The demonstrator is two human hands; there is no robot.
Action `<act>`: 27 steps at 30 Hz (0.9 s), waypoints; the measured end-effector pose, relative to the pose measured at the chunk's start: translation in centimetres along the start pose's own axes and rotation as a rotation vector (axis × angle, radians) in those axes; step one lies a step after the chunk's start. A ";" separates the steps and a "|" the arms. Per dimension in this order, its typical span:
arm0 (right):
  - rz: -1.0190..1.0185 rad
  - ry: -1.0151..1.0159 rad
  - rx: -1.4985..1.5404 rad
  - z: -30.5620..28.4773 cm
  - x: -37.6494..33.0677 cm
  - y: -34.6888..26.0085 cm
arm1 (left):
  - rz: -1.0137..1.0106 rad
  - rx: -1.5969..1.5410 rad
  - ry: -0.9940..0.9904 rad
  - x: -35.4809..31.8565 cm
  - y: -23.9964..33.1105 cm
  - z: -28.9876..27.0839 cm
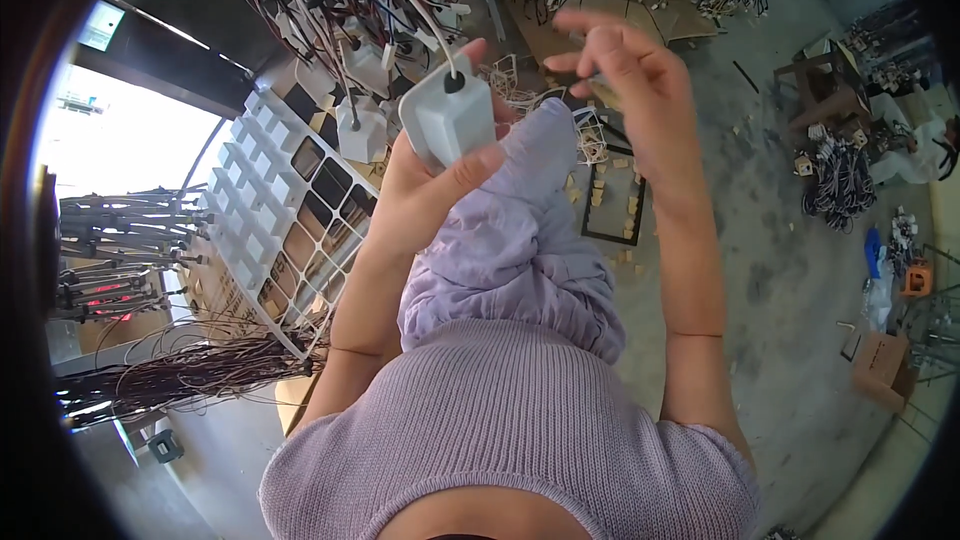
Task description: Wrap electrical tape around a bundle of wires and a plastic component.
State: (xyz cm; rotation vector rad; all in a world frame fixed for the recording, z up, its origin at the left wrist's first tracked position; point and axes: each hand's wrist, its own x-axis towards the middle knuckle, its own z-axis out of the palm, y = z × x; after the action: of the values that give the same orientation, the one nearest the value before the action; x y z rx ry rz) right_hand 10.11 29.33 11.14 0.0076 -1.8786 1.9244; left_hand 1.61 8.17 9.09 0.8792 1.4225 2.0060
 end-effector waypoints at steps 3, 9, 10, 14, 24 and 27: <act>0.095 -0.181 0.226 -0.4 -0.1 -0.3 | 0.027 0.056 0.122 0.0 0.2 0.4; 0.141 -0.105 0.017 2.4 0.1 -1.0 | 0.124 0.216 0.112 0.2 0.5 -0.4; 0.121 -0.128 0.019 2.7 0.4 -1.2 | 0.126 0.295 0.132 0.1 0.5 -0.4; 0.085 -0.284 -0.067 2.9 1.5 -1.3 | 0.151 0.425 0.195 -0.1 0.3 -0.4; -0.068 -0.615 -0.365 3.1 3.6 -3.6 | 0.180 0.509 0.082 -0.8 0.9 -0.8; -0.180 -0.728 -0.486 2.7 4.6 -4.4 | 0.173 0.510 0.101 -0.8 1.0 -0.9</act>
State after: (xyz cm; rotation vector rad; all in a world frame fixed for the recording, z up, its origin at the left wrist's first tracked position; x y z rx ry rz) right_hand 6.58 28.10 16.88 0.7878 -2.6507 1.3883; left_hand 1.39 6.69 9.61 1.1553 2.0269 1.8536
